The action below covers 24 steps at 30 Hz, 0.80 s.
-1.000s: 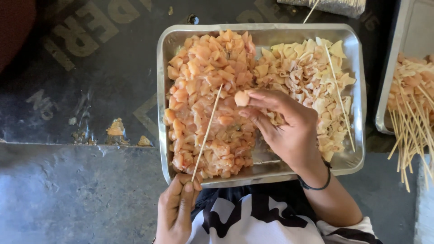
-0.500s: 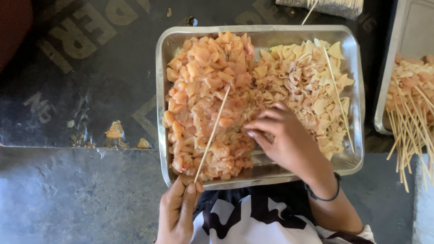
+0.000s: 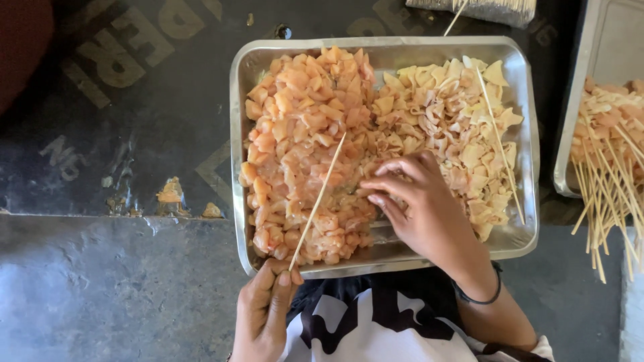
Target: Skewering small pieces of raw meat and skin onto wooden sticks to prepare satay.
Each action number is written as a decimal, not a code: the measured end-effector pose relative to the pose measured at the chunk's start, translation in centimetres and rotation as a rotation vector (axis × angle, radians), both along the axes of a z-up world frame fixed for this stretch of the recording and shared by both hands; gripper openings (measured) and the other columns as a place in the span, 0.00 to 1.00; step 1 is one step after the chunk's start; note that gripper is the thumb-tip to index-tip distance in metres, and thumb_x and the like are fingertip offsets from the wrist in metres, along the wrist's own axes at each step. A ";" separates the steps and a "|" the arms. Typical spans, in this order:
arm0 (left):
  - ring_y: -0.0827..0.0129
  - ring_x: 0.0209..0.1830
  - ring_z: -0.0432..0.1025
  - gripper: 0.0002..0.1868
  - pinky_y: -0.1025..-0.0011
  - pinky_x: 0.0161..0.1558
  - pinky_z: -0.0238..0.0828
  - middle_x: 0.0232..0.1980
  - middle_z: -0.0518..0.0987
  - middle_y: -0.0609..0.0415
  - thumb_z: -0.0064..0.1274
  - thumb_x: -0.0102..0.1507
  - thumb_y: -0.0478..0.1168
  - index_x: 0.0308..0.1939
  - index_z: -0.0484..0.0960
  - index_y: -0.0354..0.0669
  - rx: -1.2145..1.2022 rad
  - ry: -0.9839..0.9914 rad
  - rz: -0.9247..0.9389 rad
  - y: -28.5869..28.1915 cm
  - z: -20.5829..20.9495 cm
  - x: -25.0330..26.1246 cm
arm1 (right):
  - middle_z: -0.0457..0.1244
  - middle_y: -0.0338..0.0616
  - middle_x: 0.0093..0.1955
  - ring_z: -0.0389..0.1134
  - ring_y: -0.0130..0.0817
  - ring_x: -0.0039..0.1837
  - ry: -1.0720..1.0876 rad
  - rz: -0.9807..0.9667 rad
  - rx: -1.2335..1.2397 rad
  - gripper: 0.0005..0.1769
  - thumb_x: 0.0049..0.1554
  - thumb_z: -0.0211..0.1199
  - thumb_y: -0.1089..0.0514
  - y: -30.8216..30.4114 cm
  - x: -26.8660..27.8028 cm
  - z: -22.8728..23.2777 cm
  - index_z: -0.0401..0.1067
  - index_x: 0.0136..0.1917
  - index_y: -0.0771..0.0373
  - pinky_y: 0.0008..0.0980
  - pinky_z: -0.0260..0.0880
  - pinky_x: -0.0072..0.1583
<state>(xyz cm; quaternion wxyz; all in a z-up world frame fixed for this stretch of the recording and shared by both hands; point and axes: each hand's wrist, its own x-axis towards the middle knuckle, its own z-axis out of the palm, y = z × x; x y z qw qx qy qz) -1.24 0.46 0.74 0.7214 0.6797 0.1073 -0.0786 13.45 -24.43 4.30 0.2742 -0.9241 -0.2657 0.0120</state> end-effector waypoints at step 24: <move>0.82 0.23 0.54 0.12 0.79 0.25 0.49 0.24 0.64 0.64 0.39 0.72 0.37 0.38 0.75 0.35 -0.001 -0.016 -0.017 -0.9 0.0 -0.2 | 0.68 0.40 0.51 0.65 0.39 0.57 -0.081 -0.071 -0.008 0.09 0.50 0.73 0.63 1.5 0.1 -0.4 0.81 0.47 0.61 0.35 0.69 0.60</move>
